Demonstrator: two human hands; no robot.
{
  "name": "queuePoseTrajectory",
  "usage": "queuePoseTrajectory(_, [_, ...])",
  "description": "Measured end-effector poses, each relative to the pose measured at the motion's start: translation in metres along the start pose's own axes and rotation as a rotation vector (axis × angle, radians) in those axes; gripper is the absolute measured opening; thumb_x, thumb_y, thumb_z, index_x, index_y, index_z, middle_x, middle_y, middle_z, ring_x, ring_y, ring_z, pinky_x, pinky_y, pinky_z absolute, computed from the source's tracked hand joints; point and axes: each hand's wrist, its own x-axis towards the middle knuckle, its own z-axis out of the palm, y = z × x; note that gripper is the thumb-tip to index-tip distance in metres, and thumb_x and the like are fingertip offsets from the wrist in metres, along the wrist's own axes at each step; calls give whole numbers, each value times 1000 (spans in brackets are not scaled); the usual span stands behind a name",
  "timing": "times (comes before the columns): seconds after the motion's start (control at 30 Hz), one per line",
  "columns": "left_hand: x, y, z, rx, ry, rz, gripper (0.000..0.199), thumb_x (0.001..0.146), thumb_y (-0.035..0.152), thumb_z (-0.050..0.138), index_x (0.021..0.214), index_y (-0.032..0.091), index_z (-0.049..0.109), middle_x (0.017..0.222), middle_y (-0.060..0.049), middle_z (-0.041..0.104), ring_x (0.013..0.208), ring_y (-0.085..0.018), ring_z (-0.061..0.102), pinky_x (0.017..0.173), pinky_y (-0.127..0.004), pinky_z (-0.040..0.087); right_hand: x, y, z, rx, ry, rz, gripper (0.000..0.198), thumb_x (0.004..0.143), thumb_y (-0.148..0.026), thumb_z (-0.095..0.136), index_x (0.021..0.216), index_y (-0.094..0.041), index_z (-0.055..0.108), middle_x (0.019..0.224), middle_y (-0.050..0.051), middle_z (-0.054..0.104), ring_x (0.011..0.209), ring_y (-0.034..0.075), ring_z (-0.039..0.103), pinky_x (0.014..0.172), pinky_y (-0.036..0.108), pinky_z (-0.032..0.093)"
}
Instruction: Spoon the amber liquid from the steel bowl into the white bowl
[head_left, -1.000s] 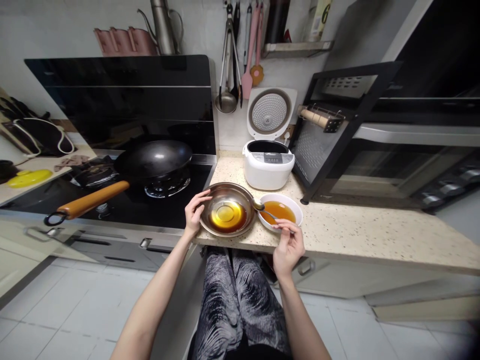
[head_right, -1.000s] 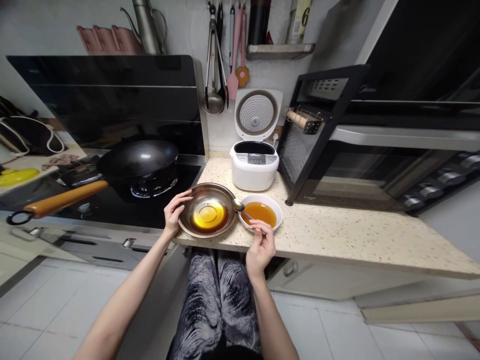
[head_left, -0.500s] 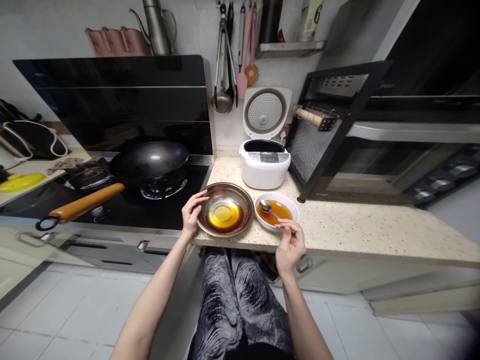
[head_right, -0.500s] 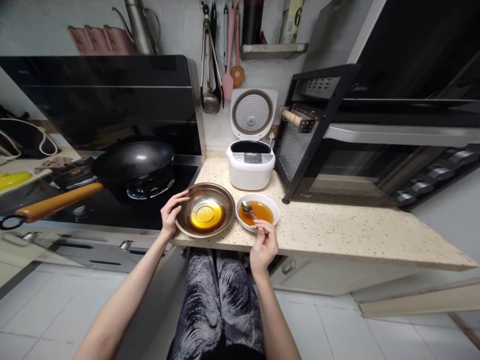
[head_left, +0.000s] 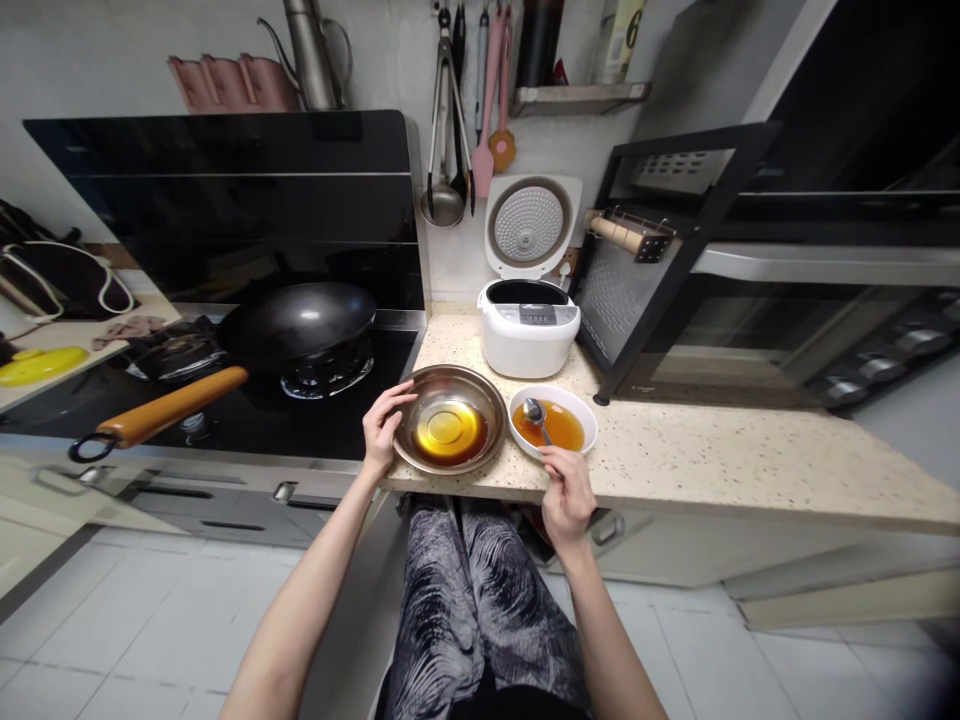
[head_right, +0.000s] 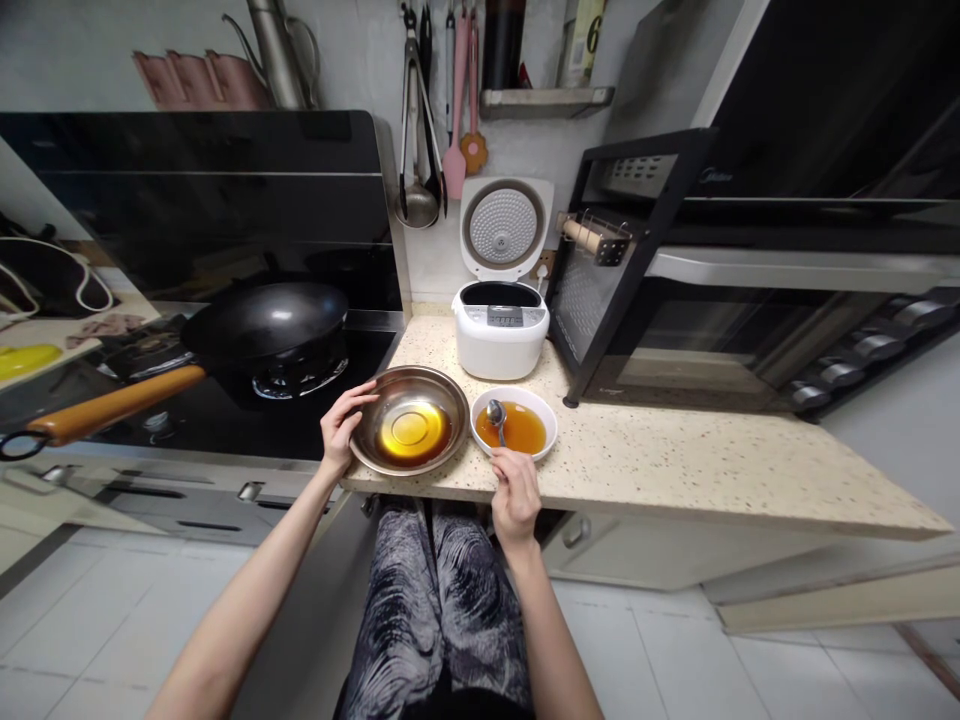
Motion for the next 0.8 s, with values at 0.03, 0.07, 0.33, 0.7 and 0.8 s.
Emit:
queuePoseTrajectory(0.03, [0,0,0,2,0,-1,30,93,32,58,107,21,82,132,-12,75,126,-34,68,113,-54,50,-1,1,0,-4,-15,-24,23,100,-11,53,105,-24,71,94,7,78,89,23,75,78,41,60])
queuePoseTrajectory(0.07, [0,0,0,3,0,0,30,93,32,58,107,21,82,132,-12,75,126,-34,68,113,-54,49,-2,2,0,-6,-33,-46,24,99,-10,53,107,-24,71,95,7,79,89,23,75,77,42,61])
queuePoseTrajectory(0.33, [0,2,-1,16,-8,-5,30,93,32,58,107,21,82,132,-11,75,127,-34,68,113,-54,50,-10,8,-1,-7,-121,-107,28,98,-9,53,112,-24,73,100,9,80,90,25,76,77,43,62])
queuePoseTrajectory(0.7, [0,0,1,0,4,-6,30,92,31,57,106,21,82,131,-12,75,126,-34,68,113,-54,50,-3,-8,3,23,71,66,18,102,-15,55,103,-23,71,94,7,77,90,23,75,79,41,61])
queuePoseTrajectory(0.8, [0,1,1,9,-1,-8,31,93,32,56,106,21,82,131,-12,75,127,-34,67,113,-55,50,-2,-20,7,80,148,196,17,105,-21,53,98,-23,69,92,5,75,90,22,74,83,41,60])
